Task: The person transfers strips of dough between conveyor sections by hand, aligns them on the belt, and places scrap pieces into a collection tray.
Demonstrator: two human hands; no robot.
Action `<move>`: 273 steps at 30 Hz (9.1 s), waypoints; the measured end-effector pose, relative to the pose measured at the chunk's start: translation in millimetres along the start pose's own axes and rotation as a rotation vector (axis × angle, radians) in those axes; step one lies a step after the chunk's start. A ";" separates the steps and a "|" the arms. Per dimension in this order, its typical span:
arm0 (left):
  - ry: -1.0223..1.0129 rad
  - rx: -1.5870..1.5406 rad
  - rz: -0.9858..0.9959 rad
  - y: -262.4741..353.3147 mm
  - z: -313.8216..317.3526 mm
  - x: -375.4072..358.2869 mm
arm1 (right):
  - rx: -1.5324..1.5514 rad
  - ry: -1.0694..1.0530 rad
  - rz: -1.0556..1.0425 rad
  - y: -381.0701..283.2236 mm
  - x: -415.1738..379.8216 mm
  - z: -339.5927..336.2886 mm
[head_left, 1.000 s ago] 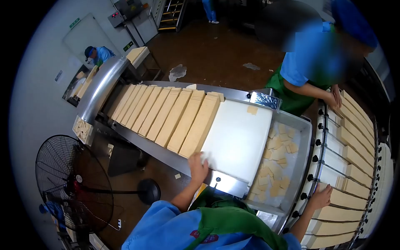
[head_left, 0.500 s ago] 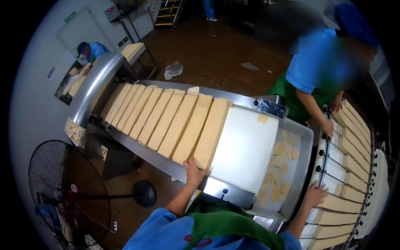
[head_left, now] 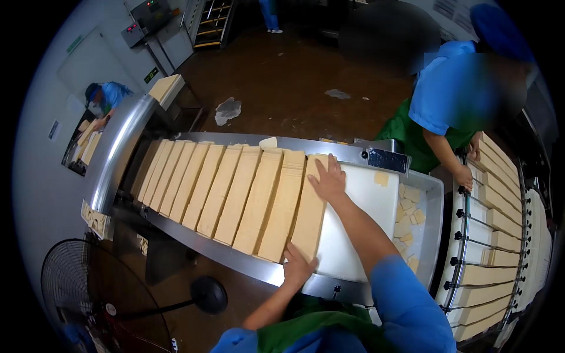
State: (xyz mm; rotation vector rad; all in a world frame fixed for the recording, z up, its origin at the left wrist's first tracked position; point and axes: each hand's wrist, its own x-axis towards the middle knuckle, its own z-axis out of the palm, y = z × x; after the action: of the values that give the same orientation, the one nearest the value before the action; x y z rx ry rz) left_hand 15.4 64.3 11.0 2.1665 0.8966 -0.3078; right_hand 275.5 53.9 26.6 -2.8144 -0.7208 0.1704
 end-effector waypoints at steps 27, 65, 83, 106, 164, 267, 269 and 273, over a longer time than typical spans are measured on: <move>0.108 -0.113 0.829 193.4 110.2 -34.4 | 0.597 0.777 0.968 301.7 -227.3 -152.5; 0.052 -0.405 1.011 349.0 260.7 -106.1 | -0.311 0.676 0.529 507.8 -261.1 -124.9; 0.704 -0.057 -0.129 7.3 22.7 -22.1 | 0.150 0.709 -0.027 313.2 -287.2 -103.2; 0.262 -0.007 0.076 -20.1 -33.7 4.3 | 0.077 -0.081 0.003 -47.7 21.5 12.0; -0.660 -0.275 1.078 369.1 267.3 -97.0 | 0.110 0.359 1.293 612.0 -389.8 -199.8; 0.004 -0.071 0.898 130.9 75.5 -58.5 | 0.626 0.756 0.975 258.6 -295.7 -129.7; -0.005 -0.126 1.166 161.7 93.3 -94.1 | 0.546 0.830 1.110 300.6 -372.6 -145.4; -0.175 -0.109 1.722 188.3 144.0 -152.5 | 0.607 0.869 1.510 336.4 -513.6 -189.3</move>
State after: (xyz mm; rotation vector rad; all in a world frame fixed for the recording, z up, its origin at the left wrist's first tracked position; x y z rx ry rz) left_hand 43.0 -205.1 89.2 1.9871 -1.1071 0.4044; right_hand 13.9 -519.1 153.6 -1.8728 1.3732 -0.4751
